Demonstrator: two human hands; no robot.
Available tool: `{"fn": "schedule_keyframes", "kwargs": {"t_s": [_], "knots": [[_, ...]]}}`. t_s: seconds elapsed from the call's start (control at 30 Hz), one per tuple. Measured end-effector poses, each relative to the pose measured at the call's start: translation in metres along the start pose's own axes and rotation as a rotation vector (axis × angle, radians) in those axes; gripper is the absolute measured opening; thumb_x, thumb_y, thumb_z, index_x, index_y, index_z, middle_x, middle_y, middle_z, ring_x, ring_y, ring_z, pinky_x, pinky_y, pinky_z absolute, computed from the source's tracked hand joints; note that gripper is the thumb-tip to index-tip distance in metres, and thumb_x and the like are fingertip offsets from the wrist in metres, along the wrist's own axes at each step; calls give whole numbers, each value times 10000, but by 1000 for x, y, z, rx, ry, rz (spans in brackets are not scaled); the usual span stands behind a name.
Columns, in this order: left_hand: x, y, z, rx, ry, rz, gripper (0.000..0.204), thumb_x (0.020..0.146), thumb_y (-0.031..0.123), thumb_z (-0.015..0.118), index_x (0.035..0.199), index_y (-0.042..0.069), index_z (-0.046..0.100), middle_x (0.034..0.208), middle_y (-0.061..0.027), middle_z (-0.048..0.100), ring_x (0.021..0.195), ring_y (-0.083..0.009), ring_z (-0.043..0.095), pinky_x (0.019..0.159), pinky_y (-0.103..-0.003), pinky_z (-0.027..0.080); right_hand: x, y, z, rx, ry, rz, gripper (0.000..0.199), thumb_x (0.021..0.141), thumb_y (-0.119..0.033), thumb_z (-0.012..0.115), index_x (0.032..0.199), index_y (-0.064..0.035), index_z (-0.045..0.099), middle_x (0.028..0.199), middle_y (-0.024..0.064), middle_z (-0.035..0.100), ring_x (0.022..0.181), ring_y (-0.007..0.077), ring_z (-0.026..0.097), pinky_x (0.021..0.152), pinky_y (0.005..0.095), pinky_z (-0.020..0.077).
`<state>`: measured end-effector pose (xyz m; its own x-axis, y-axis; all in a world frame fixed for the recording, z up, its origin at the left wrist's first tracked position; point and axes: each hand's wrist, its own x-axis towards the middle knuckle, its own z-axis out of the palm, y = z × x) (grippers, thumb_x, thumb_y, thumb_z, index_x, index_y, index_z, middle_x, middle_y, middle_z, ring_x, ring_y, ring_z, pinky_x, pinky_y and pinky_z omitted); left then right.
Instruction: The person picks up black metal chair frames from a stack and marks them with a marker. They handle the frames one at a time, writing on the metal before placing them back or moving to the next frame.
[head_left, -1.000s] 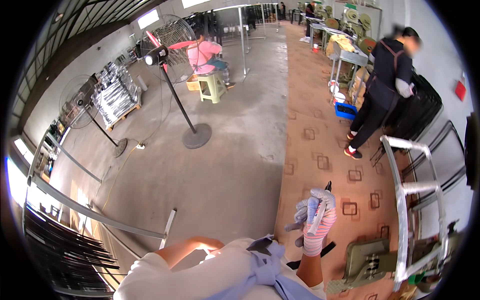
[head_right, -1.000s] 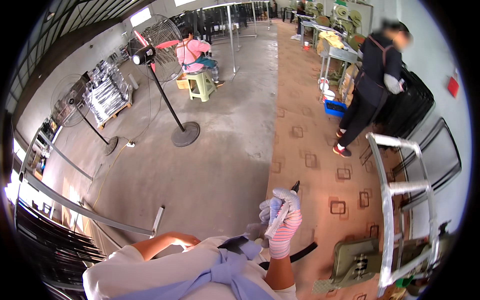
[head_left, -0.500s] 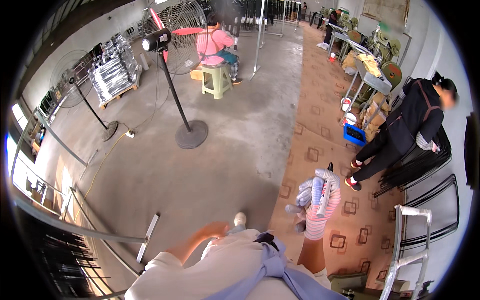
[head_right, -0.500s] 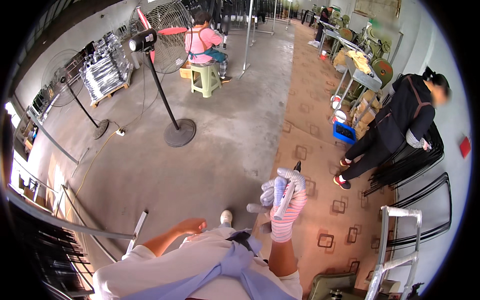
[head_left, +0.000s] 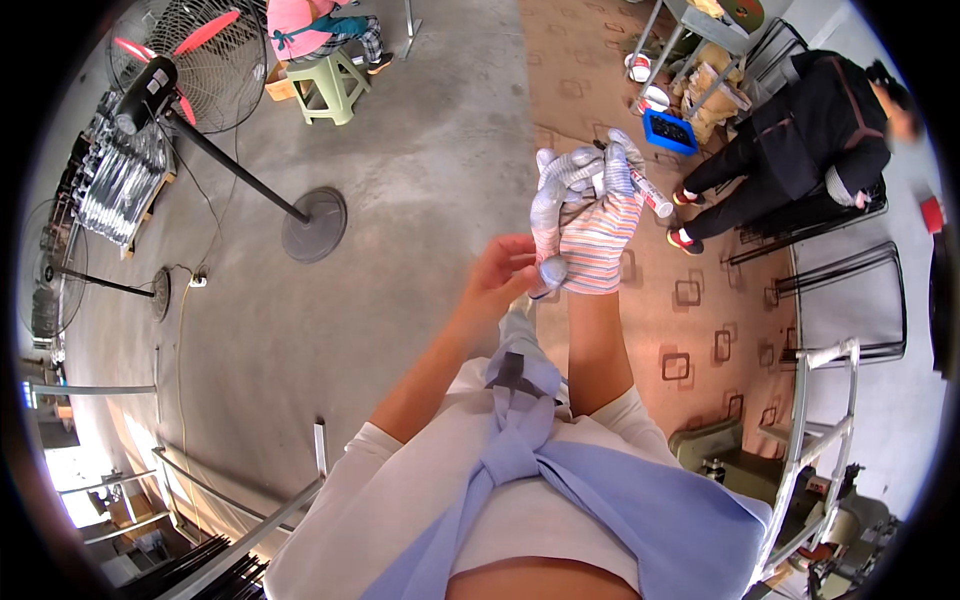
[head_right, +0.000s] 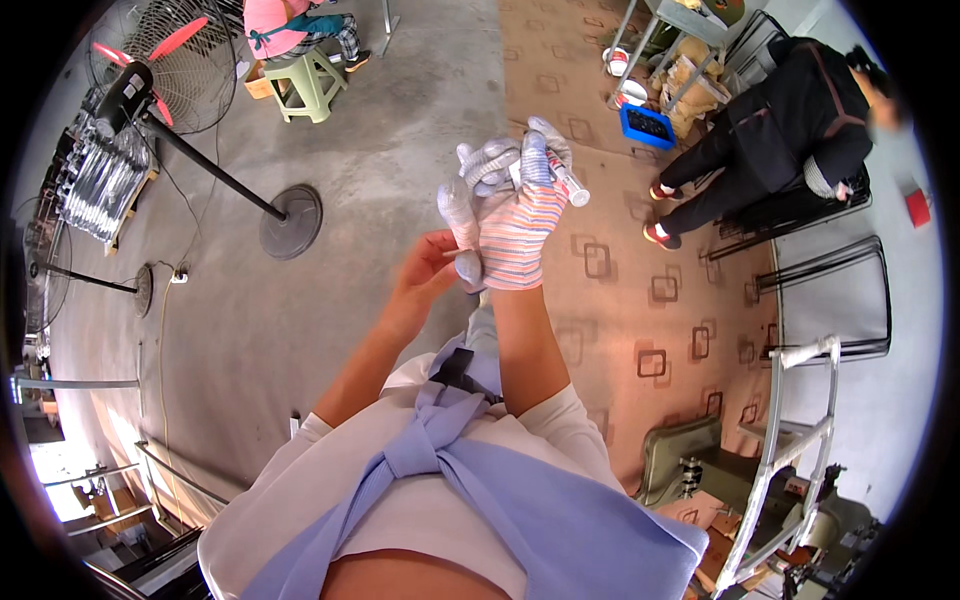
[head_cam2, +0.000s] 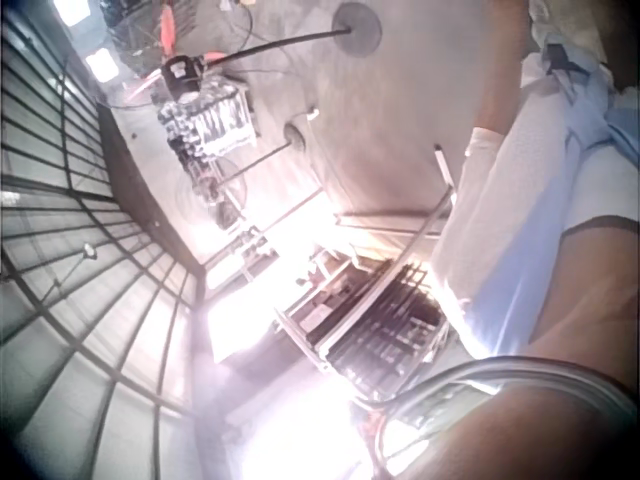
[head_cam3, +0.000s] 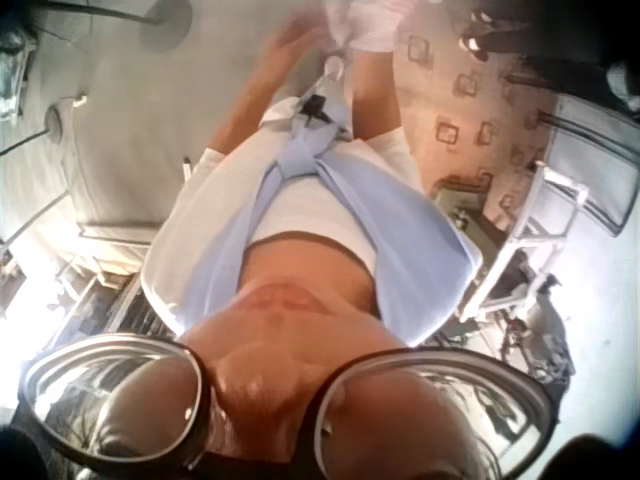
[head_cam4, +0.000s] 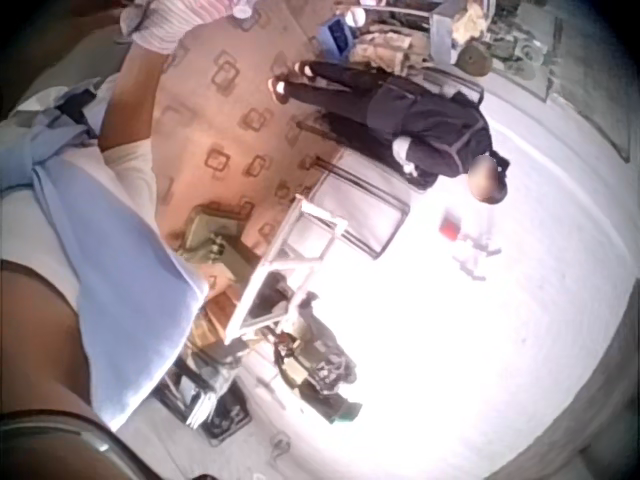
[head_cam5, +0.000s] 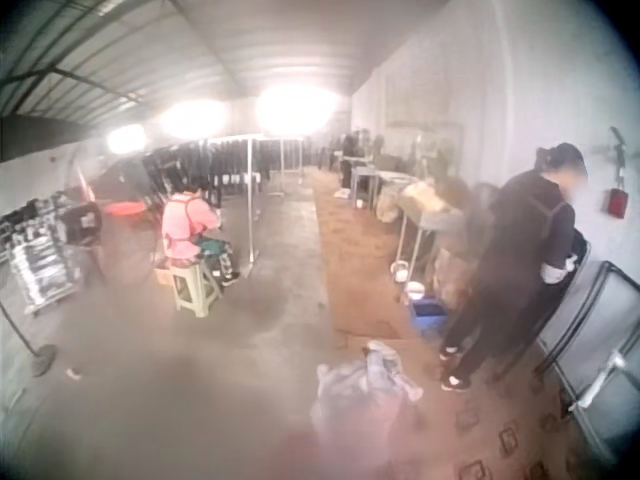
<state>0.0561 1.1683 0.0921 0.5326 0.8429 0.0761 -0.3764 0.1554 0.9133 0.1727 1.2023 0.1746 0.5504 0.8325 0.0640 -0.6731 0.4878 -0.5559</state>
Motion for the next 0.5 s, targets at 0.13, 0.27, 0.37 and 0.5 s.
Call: {"fn": "schedule_keyframes", "kwargs": {"t_s": [0.13, 0.27, 0.37, 0.5], "knots": [[64, -59, -47, 161, 100, 41, 525, 839, 226, 576, 1237, 39, 290, 1171, -80, 443, 1064, -173, 465, 862, -294, 415, 83, 40, -11, 373, -91, 201, 225, 848, -203, 548, 647, -136, 472, 572, -34, 442, 516, 112, 412, 767, 408, 439], [133, -46, -64, -216, 226, -351, 647, 809, 302, 606, 1299, 57, 261, 1213, -31, 417, 1109, -120, 407, 899, -280, 364, 153, 66, 10, 291, -69, 91, 158, 885, -244, 477, 869, -87, 488, 594, 79, 564, 459, 189, 502, 662, 382, 488], [189, -41, -83, -45, 301, -155, 462, 803, 214, 613, 1193, 40, 439, 1112, -8, 514, 1062, -90, 444, 879, -268, 375, 223, 91, 2, 235, -129, 126, 147, 878, -195, 487, 941, -63, 493, 586, 49, 539, 477, 146, 502, 581, 305, 489], [237, -32, -114, 187, 660, 8, 224, 761, 89, 638, 969, 12, 607, 923, -23, 595, 844, -78, 531, 780, -237, 417, 305, 110, -12, -171, -100, 105, 172, 860, -174, 507, 977, -50, 531, 705, -14, 524, 601, 77, 514, 491, 235, 450]]}}
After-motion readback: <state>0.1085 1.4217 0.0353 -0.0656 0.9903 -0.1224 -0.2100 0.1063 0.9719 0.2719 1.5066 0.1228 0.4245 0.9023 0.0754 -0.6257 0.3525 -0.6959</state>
